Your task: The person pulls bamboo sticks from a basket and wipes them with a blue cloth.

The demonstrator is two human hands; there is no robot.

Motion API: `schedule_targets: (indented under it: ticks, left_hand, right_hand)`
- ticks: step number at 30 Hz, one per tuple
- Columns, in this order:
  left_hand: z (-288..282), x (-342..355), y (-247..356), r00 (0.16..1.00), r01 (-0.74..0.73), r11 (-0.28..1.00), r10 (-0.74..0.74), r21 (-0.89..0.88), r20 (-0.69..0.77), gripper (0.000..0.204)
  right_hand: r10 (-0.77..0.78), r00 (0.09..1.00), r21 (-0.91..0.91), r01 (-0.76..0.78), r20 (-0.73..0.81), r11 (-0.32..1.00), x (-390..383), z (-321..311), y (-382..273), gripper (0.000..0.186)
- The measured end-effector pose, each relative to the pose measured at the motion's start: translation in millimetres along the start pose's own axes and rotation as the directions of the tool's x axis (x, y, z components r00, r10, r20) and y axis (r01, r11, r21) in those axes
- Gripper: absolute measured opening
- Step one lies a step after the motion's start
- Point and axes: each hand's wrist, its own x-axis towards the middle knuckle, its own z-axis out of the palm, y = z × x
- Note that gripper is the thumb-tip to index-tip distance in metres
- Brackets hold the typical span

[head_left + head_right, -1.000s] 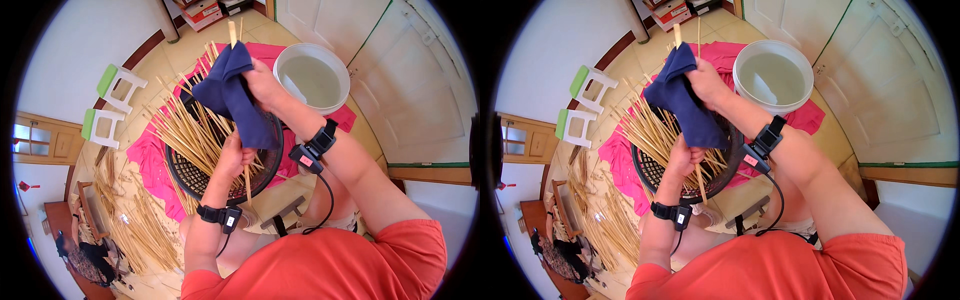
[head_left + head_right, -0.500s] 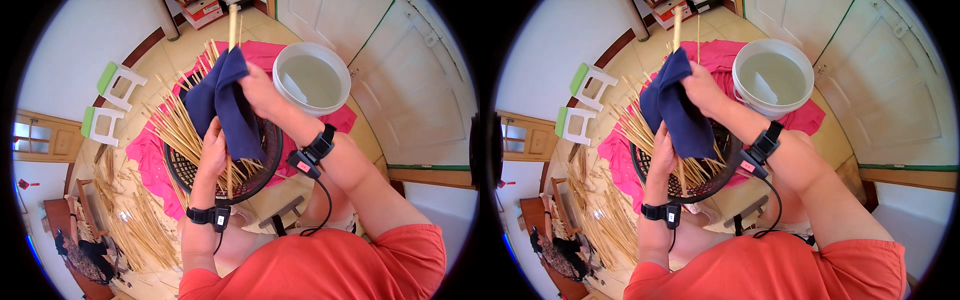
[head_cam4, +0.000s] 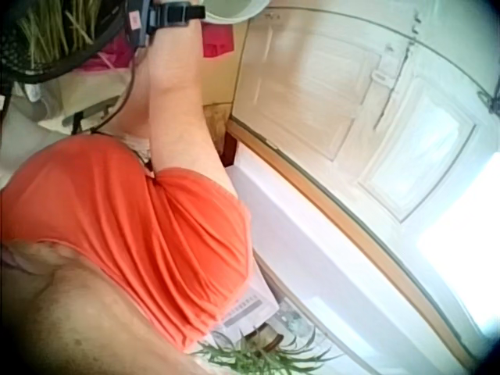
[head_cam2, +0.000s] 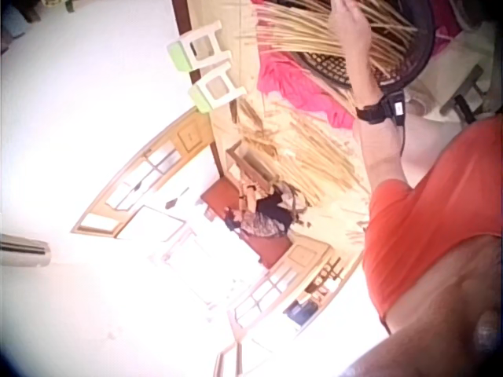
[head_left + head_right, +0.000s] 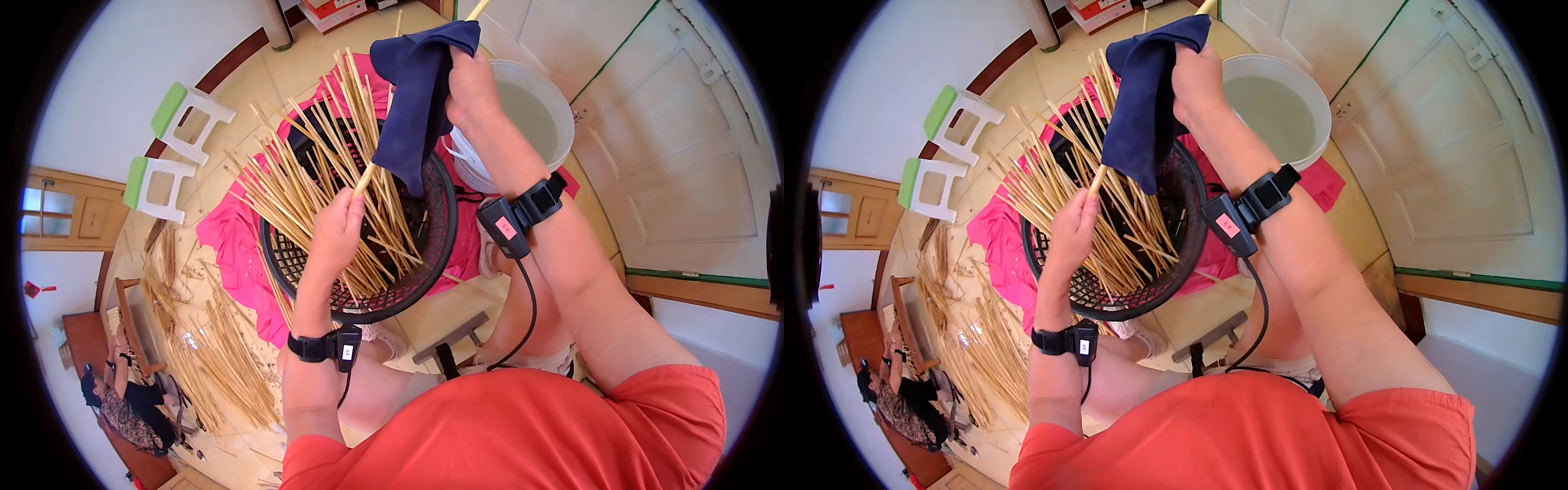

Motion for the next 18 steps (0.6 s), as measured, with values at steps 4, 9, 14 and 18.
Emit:
schedule_targets:
  ticks: [4, 9, 14, 18]
  left_hand:
    - [16.7, 11.2, -4.3, 0.989, 0.144, 0.905, -0.124, -0.4, 0.077, 0.031]
    - [10.4, 3.7, 0.4, 0.953, 0.18, 0.551, -0.302, -0.815, 0.006, 0.025]
    - [7.4, 9.3, -9.2, 0.975, 0.144, 0.554, -0.219, -0.82, 0.023, 0.033]
    - [12.1, 10.4, -3.0, 0.977, 0.076, 0.532, -0.208, -0.843, -0.044, 0.035]
  right_hand:
    - [0.032, 0.995, -0.163, -0.015, 0.098, 0.987, -25.4, 16.2, 27.1, 0.013]
    - [0.272, 0.88, -0.269, -0.173, 0.39, 0.947, -97.9, 42.6, 45.3, 0.014]
    - [0.279, 0.842, -0.31, -0.141, 0.463, 0.94, -108.7, 39.6, 44.3, 0.018]
    - [0.187, 0.863, -0.376, 0.003, 0.468, 0.927, -101.6, 39.7, 42.0, 0.018]
